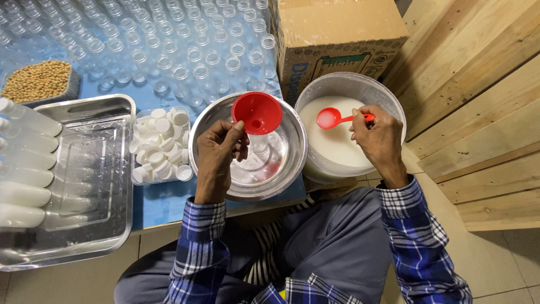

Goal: The person scoops a white liquid from a large container using a red ladle and pours it into a small bottle through a red funnel. After filling, they cap the bottle and place it on a metal tray. The process is repeated for multiple bottles.

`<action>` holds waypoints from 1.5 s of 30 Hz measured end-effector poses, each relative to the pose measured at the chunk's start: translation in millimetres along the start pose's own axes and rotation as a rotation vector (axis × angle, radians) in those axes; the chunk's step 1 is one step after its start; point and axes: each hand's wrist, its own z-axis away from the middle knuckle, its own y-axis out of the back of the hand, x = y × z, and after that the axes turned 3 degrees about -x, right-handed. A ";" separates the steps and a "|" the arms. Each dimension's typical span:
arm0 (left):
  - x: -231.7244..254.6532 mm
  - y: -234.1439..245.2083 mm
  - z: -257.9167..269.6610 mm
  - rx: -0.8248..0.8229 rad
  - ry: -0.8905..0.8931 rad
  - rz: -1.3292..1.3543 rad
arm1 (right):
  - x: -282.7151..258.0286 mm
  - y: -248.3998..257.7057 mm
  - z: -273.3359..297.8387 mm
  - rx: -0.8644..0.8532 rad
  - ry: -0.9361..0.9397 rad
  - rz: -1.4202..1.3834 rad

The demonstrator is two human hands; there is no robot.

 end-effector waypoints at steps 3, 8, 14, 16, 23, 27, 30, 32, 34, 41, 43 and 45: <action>1.1 -1.2 0.0 0.002 0.016 -0.006 | -1.2 2.7 1.3 0.016 0.045 -0.020; 0.1 0.5 -1.8 0.003 0.033 0.025 | -15.5 13.6 4.0 0.050 0.027 -0.114; 6.9 -2.5 2.6 0.007 0.065 0.053 | -13.7 21.9 -1.1 0.066 0.031 -0.285; 6.8 -2.5 2.8 0.009 0.072 0.046 | -14.3 26.0 -3.5 0.073 0.037 -0.308; 23.0 -4.2 11.5 -0.078 0.084 -0.013 | -80.9 47.6 0.3 0.046 0.079 -0.225; 22.9 -3.8 11.5 -0.082 0.074 -0.001 | -121.7 48.2 4.0 0.034 0.167 -0.226; 20.7 -3.5 10.0 -0.075 0.077 0.018 | -150.2 43.2 9.0 -0.003 0.223 -0.227; 22.2 -3.5 11.0 -0.078 0.070 0.016 | -159.3 34.7 9.4 -0.025 0.275 -0.222; 22.2 -3.4 11.0 -0.084 0.063 0.015 | -165.6 25.7 10.3 -0.045 0.326 -0.215; 24.7 -3.7 9.8 -0.063 0.074 0.032 | -163.2 1.8 24.2 -0.118 0.586 0.051; 23.5 -2.6 10.2 -0.064 0.069 0.043 | -150.5 -1.5 27.6 -0.109 0.636 0.146; 21.6 -1.9 9.5 -0.074 0.064 0.049 | -137.8 -1.7 29.5 -0.153 0.822 0.241</action>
